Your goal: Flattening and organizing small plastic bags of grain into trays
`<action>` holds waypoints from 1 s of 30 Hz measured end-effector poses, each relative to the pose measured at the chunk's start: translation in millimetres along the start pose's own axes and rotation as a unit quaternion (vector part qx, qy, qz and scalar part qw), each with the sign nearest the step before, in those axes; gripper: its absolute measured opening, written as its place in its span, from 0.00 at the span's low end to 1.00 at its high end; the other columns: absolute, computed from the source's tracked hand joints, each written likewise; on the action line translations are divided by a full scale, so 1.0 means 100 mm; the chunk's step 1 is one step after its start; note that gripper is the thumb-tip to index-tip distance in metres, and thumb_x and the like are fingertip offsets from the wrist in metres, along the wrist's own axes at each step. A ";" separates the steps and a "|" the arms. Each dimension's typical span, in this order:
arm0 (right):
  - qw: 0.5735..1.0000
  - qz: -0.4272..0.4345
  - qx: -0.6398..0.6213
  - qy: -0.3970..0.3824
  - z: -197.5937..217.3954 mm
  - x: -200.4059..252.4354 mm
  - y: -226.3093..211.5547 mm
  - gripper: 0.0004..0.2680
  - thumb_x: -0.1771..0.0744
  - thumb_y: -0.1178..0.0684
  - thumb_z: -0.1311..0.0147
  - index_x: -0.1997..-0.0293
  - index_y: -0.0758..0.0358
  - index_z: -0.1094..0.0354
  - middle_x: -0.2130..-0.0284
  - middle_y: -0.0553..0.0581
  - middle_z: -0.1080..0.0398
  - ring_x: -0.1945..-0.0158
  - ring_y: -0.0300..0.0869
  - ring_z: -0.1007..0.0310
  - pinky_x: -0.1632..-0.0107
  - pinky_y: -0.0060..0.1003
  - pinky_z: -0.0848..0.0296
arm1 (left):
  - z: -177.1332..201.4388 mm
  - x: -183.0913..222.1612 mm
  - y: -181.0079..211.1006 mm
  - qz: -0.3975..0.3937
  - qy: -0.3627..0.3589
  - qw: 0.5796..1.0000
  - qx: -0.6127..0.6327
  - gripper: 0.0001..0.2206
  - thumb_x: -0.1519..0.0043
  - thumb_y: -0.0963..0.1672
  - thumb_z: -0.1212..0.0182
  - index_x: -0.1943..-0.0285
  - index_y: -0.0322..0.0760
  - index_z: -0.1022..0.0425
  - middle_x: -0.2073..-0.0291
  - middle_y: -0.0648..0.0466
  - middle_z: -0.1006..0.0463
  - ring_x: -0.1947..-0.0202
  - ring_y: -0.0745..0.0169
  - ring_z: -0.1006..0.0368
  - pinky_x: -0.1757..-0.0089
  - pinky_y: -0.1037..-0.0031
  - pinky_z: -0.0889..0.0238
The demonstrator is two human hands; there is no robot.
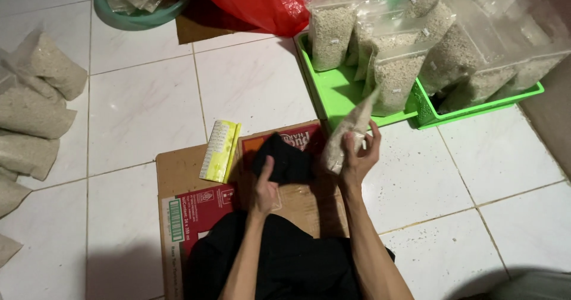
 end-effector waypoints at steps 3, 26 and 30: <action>0.998 -0.033 -0.020 -0.059 -0.07 0.12 -0.07 0.24 0.39 0.49 0.35 0.37 0.58 0.41 0.59 0.53 0.29 0.58 0.38 0.29 0.55 0.33 0.26 | 0.02 -0.08 0.15 -0.080 -0.011 0.993 0.086 0.34 0.35 0.56 0.60 0.28 0.26 0.45 0.32 0.36 0.42 0.34 0.37 0.43 0.36 0.51 0.53; 0.989 0.117 -0.013 0.089 0.19 -0.22 -0.53 0.21 0.37 0.54 0.34 0.40 0.56 0.40 0.63 0.53 0.36 0.60 0.36 0.33 0.56 0.28 0.28 | -0.73 -0.39 -1.33 -0.255 -0.313 0.876 -0.264 0.13 0.57 0.38 0.38 0.65 0.21 0.31 0.74 0.39 0.27 0.69 0.43 0.27 0.66 0.58 0.33; 0.984 0.156 -0.007 0.085 0.18 -0.20 -0.53 0.22 0.38 0.52 0.33 0.39 0.56 0.40 0.61 0.55 0.34 0.59 0.36 0.34 0.54 0.31 0.29 | -0.57 -0.22 -0.65 -0.212 -0.225 0.869 -0.387 0.20 0.44 0.46 0.41 0.41 0.41 0.31 0.73 0.50 0.27 0.74 0.54 0.36 0.72 0.66 0.42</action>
Point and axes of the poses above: each hand's wrist, its own x-axis away from the middle knuckle, its own z-axis out of the back of the hand, y = z × x, the point moved 1 cm from there along -x, towards the middle knuckle
